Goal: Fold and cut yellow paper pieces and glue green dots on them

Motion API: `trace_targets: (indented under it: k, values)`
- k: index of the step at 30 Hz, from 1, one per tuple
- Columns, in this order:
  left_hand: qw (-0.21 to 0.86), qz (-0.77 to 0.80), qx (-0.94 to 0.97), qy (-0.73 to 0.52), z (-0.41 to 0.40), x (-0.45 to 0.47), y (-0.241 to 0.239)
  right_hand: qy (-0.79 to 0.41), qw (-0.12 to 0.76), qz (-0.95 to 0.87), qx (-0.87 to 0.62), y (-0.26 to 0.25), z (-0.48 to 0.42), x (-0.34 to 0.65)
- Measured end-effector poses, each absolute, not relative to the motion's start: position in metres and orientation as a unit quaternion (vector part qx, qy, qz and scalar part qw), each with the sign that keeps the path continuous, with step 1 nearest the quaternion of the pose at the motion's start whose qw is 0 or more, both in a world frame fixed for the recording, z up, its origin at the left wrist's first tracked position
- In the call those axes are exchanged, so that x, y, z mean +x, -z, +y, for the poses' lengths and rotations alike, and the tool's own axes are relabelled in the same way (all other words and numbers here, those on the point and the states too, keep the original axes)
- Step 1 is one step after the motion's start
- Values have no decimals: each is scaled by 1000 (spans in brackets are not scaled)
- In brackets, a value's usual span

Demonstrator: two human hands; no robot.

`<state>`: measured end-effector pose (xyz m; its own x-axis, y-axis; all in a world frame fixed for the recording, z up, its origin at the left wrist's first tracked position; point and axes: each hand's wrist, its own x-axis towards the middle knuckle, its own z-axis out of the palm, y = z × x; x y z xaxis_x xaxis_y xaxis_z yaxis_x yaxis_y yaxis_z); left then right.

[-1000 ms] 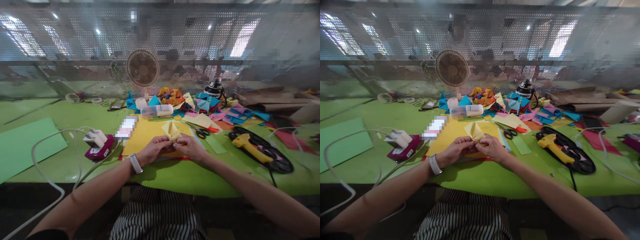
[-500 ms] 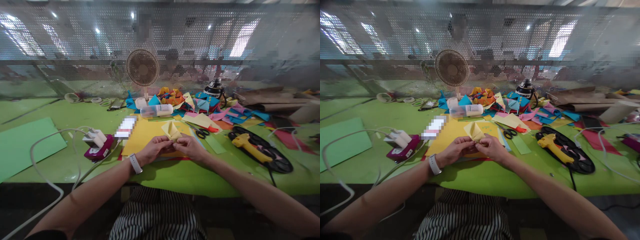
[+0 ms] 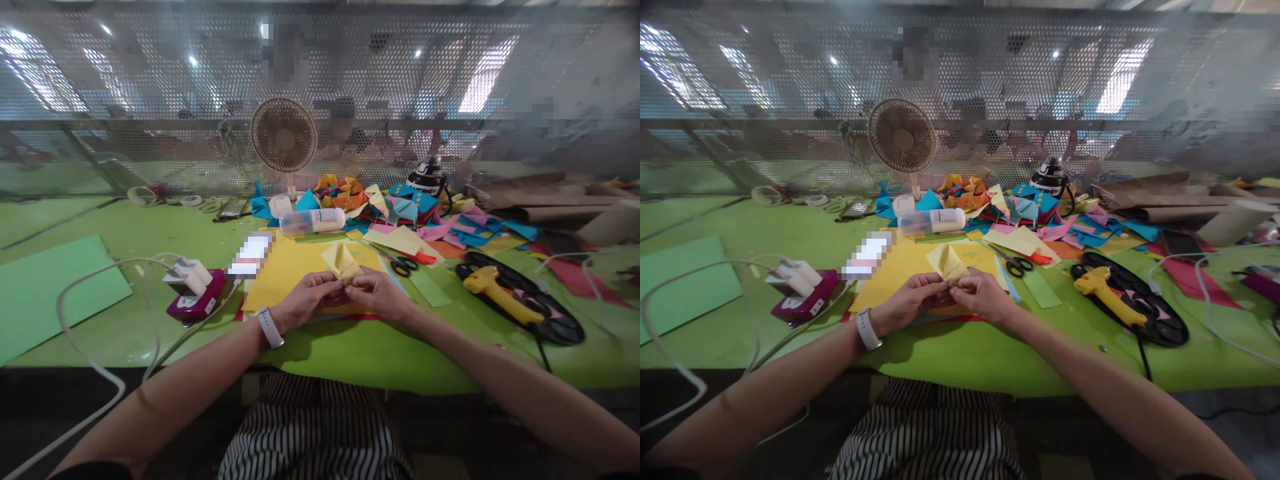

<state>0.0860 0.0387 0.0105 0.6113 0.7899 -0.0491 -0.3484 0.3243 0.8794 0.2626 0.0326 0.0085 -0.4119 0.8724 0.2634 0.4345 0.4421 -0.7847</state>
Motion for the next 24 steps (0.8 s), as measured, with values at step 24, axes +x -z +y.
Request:
trace_targets:
  k: [24]
  values:
    - [778, 258, 425, -384, 43, 84, -15, -296, 411, -766, -396, -16, 27, 261]
